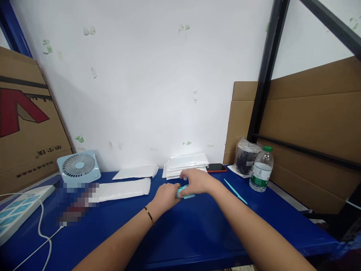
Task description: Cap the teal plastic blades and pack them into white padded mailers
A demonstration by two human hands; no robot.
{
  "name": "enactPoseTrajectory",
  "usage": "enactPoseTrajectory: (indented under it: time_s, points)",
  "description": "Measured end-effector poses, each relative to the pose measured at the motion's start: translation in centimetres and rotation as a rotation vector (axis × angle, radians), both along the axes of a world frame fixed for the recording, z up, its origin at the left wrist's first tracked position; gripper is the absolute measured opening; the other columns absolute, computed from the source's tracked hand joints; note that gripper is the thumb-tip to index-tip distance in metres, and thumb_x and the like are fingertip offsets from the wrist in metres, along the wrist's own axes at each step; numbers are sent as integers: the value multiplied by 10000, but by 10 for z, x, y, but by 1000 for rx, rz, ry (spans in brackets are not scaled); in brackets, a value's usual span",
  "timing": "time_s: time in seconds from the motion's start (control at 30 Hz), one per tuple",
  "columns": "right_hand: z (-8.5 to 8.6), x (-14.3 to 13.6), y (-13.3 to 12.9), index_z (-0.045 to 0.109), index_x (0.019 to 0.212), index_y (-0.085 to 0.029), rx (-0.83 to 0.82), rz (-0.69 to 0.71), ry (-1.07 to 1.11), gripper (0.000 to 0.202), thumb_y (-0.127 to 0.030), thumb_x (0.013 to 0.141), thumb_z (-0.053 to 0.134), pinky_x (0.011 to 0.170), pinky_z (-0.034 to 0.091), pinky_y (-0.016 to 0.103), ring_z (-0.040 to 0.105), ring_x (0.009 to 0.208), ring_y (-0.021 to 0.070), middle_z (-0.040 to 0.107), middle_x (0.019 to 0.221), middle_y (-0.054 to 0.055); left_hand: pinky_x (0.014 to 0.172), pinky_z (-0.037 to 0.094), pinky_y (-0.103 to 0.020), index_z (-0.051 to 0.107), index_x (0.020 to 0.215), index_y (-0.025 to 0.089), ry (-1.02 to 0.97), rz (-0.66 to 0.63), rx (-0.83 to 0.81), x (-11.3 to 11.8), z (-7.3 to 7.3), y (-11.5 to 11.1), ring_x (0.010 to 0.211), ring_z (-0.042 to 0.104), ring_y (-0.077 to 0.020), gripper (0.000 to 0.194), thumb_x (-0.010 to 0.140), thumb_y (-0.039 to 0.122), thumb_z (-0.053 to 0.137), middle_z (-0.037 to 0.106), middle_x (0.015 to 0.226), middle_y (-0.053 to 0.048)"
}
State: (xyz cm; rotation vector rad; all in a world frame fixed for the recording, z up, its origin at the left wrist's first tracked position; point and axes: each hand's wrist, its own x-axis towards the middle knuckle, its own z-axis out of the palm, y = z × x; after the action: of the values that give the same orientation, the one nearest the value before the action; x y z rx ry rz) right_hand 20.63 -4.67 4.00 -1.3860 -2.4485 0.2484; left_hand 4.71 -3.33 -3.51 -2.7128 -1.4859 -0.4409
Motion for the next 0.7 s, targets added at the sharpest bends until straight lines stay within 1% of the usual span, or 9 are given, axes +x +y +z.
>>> enactPoseTrajectory:
  time_s: [0.07, 0.13, 0.27, 0.37, 0.43, 0.47, 0.57, 0.63, 0.7]
  points:
    - [-10, 0, 1, 660, 838, -192, -128, -17, -196, 548, -482, 390, 784, 552, 394, 278, 596, 666, 234, 655, 761, 60, 674, 467, -377, 543, 954, 159, 143, -8, 49, -2, 8, -5, 771, 632, -282, 237, 759, 293, 543, 655, 828, -117]
    - [-24, -3, 3, 661, 730, -185, -171, 2, -268, 398, -426, 435, 776, 534, 388, 281, 595, 606, 231, 647, 674, 56, 654, 470, -363, 531, 982, 157, 181, -16, 78, -4, 12, -10, 764, 633, -271, 220, 781, 241, 501, 651, 843, -124]
    - [-42, -10, 4, 636, 814, -183, 123, -1, -355, 193, -235, 630, 657, 564, 393, 283, 609, 659, 240, 662, 743, 83, 649, 466, -358, 546, 930, 172, 115, 45, 45, -9, 17, -13, 761, 633, -267, 206, 728, 200, 514, 657, 830, -108]
    - [-39, -14, 0, 598, 901, -174, 339, -6, -469, 159, -174, 759, 529, 606, 404, 293, 604, 721, 237, 645, 828, 109, 610, 460, -294, 560, 860, 173, -37, 9, -299, -15, 23, -9, 702, 635, -225, 203, 677, 259, 572, 666, 765, -72]
    - [-37, -14, -3, 587, 904, -169, 389, -3, -483, 159, -172, 826, 449, 625, 411, 304, 595, 764, 242, 628, 858, 122, 561, 439, -254, 567, 826, 165, -125, -52, -574, -18, 25, -5, 613, 623, -188, 212, 686, 323, 571, 651, 679, -46]
    - [-36, -14, -3, 588, 896, -167, 381, -12, -468, 169, -165, 837, 429, 637, 415, 315, 591, 780, 248, 623, 859, 127, 545, 424, -247, 571, 795, 161, -156, -57, -612, -19, 25, -3, 587, 613, -180, 211, 694, 345, 560, 639, 652, -41]
    - [-38, -8, -2, 574, 989, -173, 299, -49, -208, 222, -133, 787, 492, 724, 425, 356, 572, 885, 263, 610, 934, 128, 532, 372, -248, 565, 679, 157, -259, 14, -384, -17, 21, -1, 602, 585, -185, 177, 701, 330, 535, 609, 648, -47]
    - [-40, -2, 1, 457, 1201, -212, 216, -29, 205, 526, -155, 702, 613, 815, 416, 371, 526, 1021, 262, 549, 1125, 129, 522, 340, -240, 547, 644, 157, -417, 6, -313, -12, 16, -2, 593, 552, -166, 153, 711, 292, 520, 576, 622, -29]
    - [-42, 0, 2, 271, 1336, -268, 15, 87, 671, 864, -207, 603, 724, 876, 403, 376, 479, 1111, 246, 457, 1264, 121, 484, 310, -226, 527, 652, 161, -639, -50, -444, -4, 11, -8, 503, 487, -123, 147, 721, 290, 524, 508, 539, 13]
